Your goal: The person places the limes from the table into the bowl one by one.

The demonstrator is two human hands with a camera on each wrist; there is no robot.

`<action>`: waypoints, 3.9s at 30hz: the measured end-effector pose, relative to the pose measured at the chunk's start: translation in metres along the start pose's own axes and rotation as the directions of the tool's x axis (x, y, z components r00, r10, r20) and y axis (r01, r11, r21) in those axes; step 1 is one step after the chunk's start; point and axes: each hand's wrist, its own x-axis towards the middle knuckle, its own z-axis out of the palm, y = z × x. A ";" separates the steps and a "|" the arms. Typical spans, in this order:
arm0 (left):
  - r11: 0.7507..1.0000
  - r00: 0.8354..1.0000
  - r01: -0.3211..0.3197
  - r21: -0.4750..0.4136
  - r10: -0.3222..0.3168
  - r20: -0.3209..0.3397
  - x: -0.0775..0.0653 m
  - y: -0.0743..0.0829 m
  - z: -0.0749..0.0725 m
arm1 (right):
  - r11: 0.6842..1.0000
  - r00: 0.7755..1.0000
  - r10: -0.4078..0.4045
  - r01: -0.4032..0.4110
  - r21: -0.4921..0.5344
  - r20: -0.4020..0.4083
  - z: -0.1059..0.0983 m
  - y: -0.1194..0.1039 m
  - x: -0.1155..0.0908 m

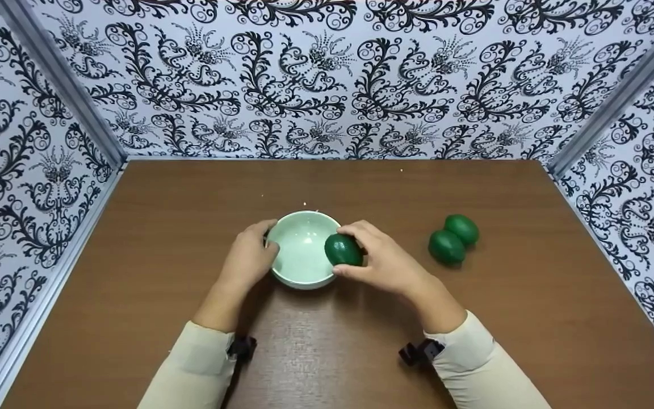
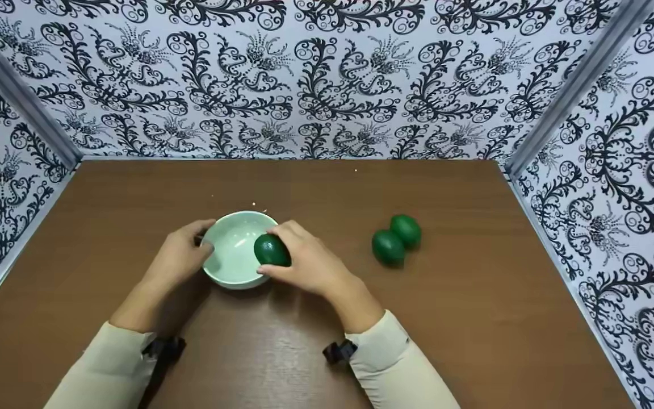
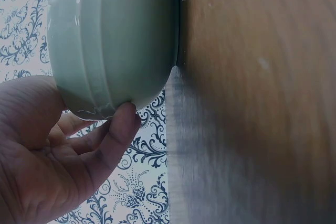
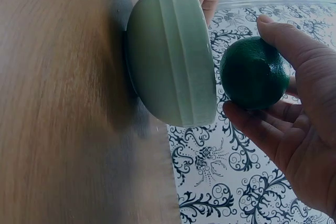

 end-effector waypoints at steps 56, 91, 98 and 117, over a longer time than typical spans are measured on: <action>0.999 0.999 -0.033 0.026 0.034 -0.023 -0.001 0.000 0.000 | 0.989 0.991 -0.131 0.132 -0.064 0.010 0.031 -0.005 0.022; 0.999 1.000 -0.012 0.037 0.012 -0.013 -0.002 0.003 -0.001 | 0.977 0.986 -0.101 0.124 -0.174 0.135 0.043 0.001 0.037; 0.998 1.000 -0.014 0.059 0.015 -0.016 -0.003 0.003 -0.001 | 0.962 0.982 -0.132 0.160 -0.219 0.136 0.046 0.001 0.036; 0.999 1.000 -0.008 0.053 0.008 -0.004 -0.001 0.002 0.000 | 0.951 0.973 -0.180 0.209 -0.227 0.143 0.048 0.001 0.035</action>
